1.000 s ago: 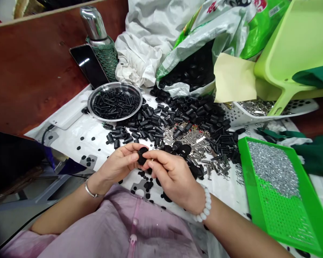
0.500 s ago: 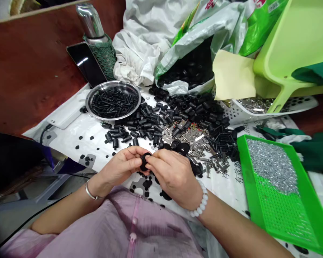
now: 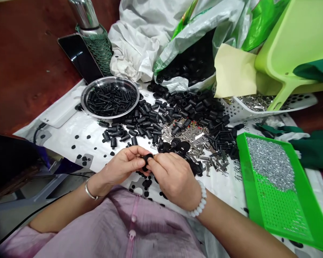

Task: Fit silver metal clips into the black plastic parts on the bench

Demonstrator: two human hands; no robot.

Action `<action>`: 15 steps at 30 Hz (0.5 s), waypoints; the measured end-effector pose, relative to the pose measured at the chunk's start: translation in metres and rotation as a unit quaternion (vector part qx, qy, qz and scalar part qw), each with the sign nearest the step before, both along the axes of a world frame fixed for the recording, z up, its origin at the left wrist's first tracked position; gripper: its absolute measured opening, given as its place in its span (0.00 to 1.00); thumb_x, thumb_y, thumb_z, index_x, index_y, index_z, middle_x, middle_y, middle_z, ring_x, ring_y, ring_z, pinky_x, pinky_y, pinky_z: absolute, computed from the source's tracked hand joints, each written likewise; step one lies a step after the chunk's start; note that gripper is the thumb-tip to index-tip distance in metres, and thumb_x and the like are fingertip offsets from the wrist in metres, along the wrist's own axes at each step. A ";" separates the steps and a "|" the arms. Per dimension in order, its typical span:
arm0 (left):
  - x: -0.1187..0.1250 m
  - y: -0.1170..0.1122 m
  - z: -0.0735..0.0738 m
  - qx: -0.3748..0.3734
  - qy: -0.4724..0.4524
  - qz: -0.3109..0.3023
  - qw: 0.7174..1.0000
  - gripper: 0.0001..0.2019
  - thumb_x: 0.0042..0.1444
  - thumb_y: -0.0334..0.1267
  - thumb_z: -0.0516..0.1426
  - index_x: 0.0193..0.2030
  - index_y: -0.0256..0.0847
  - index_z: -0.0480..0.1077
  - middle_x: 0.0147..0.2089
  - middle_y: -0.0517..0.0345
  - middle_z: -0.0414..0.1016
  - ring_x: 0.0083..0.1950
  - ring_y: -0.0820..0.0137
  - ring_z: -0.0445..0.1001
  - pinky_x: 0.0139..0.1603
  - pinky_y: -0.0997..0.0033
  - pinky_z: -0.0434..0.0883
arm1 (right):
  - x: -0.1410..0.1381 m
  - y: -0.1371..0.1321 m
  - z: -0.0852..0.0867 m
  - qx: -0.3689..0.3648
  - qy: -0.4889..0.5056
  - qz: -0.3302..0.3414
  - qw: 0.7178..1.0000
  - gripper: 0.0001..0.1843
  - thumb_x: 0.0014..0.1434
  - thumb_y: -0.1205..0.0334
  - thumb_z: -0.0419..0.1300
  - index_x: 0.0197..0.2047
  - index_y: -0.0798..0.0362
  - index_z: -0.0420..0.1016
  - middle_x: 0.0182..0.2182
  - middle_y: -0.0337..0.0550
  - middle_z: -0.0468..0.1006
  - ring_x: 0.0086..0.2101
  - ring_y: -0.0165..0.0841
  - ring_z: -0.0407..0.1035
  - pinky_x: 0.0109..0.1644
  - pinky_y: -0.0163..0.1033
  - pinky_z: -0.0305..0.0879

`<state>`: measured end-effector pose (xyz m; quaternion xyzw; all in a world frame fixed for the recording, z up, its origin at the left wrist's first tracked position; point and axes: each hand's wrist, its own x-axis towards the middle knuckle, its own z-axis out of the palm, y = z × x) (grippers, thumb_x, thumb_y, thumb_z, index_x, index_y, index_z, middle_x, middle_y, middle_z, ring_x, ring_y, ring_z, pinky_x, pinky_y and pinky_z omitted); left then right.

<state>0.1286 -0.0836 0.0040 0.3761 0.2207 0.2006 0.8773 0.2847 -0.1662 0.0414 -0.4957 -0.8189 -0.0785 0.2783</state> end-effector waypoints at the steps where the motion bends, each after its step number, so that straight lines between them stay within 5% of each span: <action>1: 0.000 0.000 0.000 0.002 0.001 -0.001 1.000 0.14 0.47 0.36 0.64 0.39 0.35 0.69 0.32 0.59 0.74 0.30 0.74 0.76 0.34 0.74 0.74 | 0.000 0.000 0.000 -0.001 0.005 -0.006 1.000 0.06 0.59 0.72 0.54 0.39 0.61 0.70 0.29 0.50 0.75 0.30 0.34 0.69 0.32 0.39 0.69; 10: -0.005 0.002 0.004 0.084 0.011 0.000 0.996 0.13 0.51 0.33 0.61 0.44 0.36 0.69 0.36 0.57 0.74 0.35 0.74 0.75 0.38 0.73 0.74 | -0.001 0.006 0.004 -0.095 0.146 -0.023 0.984 0.06 0.59 0.72 0.54 0.38 0.58 0.71 0.30 0.45 0.72 0.30 0.28 0.67 0.32 0.33 0.66; 15: -0.019 0.006 0.012 0.227 0.024 -0.039 0.973 0.18 0.54 0.28 0.57 0.53 0.37 0.66 0.43 0.53 0.75 0.42 0.71 0.75 0.45 0.69 0.73 | -0.001 0.006 0.005 -0.106 0.172 -0.008 0.979 0.06 0.58 0.72 0.55 0.39 0.56 0.70 0.31 0.44 0.72 0.31 0.28 0.67 0.33 0.34 0.66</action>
